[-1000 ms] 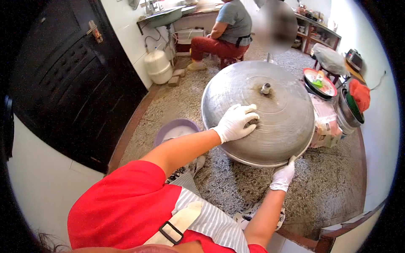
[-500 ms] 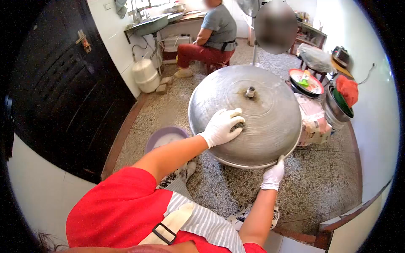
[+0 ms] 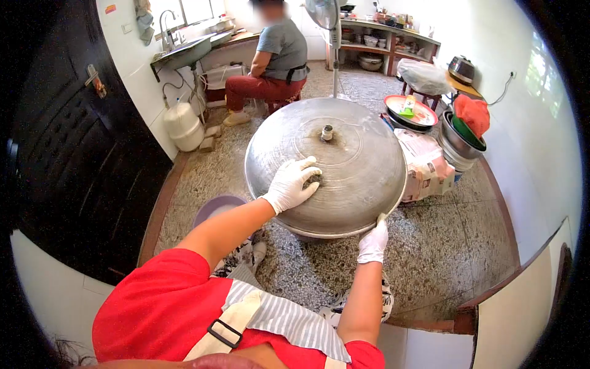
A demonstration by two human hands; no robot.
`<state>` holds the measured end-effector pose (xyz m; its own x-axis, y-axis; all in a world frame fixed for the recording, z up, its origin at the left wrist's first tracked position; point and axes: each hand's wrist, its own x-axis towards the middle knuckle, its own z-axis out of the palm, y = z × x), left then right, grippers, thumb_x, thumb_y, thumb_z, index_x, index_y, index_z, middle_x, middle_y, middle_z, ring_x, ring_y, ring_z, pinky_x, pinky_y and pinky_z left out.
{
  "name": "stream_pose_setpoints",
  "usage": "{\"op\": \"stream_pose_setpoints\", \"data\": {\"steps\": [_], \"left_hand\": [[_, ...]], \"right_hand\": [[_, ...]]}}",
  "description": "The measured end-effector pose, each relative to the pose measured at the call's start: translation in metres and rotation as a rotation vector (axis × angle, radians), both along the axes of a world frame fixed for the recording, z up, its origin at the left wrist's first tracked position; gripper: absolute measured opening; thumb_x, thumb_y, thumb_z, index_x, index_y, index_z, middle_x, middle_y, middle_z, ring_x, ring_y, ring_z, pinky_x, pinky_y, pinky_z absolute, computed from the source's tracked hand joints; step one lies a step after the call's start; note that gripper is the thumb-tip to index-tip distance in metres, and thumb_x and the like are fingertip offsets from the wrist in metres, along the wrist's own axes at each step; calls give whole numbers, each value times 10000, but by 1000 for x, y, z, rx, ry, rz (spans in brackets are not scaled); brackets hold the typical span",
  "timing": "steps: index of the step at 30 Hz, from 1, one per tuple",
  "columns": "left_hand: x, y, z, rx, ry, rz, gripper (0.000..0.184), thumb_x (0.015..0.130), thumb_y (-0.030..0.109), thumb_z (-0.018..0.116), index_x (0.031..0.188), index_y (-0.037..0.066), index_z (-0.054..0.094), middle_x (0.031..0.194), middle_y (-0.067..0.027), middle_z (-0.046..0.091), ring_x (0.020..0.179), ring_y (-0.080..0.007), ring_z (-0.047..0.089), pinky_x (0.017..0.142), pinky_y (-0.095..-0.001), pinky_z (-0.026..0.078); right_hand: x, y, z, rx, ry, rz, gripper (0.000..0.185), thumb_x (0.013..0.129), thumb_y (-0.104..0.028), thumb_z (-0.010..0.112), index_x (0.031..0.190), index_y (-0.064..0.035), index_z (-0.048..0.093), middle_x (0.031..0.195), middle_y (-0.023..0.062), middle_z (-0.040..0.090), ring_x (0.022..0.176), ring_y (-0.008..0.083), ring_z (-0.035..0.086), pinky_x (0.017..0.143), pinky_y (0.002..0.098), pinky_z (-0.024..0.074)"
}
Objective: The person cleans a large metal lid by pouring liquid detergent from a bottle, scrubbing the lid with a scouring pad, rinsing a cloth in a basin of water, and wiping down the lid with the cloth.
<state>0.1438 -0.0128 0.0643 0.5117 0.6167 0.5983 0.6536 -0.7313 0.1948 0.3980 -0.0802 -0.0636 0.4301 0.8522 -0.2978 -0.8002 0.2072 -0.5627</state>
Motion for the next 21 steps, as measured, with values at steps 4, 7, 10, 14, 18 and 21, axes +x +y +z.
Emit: {"op": "stream_pose_setpoints", "data": {"steps": [4,7,10,14,18,21], "left_hand": [[0,1,-2,14,3,11,295,823,257,661,1082,116,655,1273,-138,576,1165,-309,544,1027,-453,372],[0,0,-1,30,-2,9,296,817,254,666,1081,119,656,1270,-133,579,1117,-316,562,1002,-436,393],[1,-1,1,47,-4,7,292,808,247,672,1070,118,660,1261,-131,586,1058,-318,579,967,-419,417],[1,0,1,55,-1,10,287,798,236,677,1055,111,664,1251,-131,592,1022,-319,587,944,-415,431],[2,0,2,30,-12,0,275,784,228,682,1030,105,668,1246,-144,589,1035,-343,580,954,-422,425],[1,0,7,-21,74,0,367,806,257,672,1129,92,616,1305,-188,533,1156,-339,536,1023,-437,375]], "right_hand": [[-5,-4,10,6,3,-8,502,1019,-310,445,1373,45,421,1426,161,453,1265,293,467,1080,416,366],[-6,-3,12,14,10,-12,507,1017,-307,451,1379,47,412,1430,163,443,1273,296,456,1084,416,361],[-9,-7,19,-46,-26,-28,506,1014,-296,458,1381,49,410,1424,172,447,1278,293,449,1091,415,347],[-13,-10,20,-37,-16,-47,504,1010,-282,469,1381,55,409,1431,179,437,1287,290,438,1100,413,326],[-4,-2,0,57,-36,-10,528,1008,-283,474,1396,62,384,1461,174,403,1306,299,416,1118,410,299],[-8,-11,20,50,2,7,560,1011,-316,466,1417,55,358,1482,172,376,1335,303,383,1138,406,276]]}}
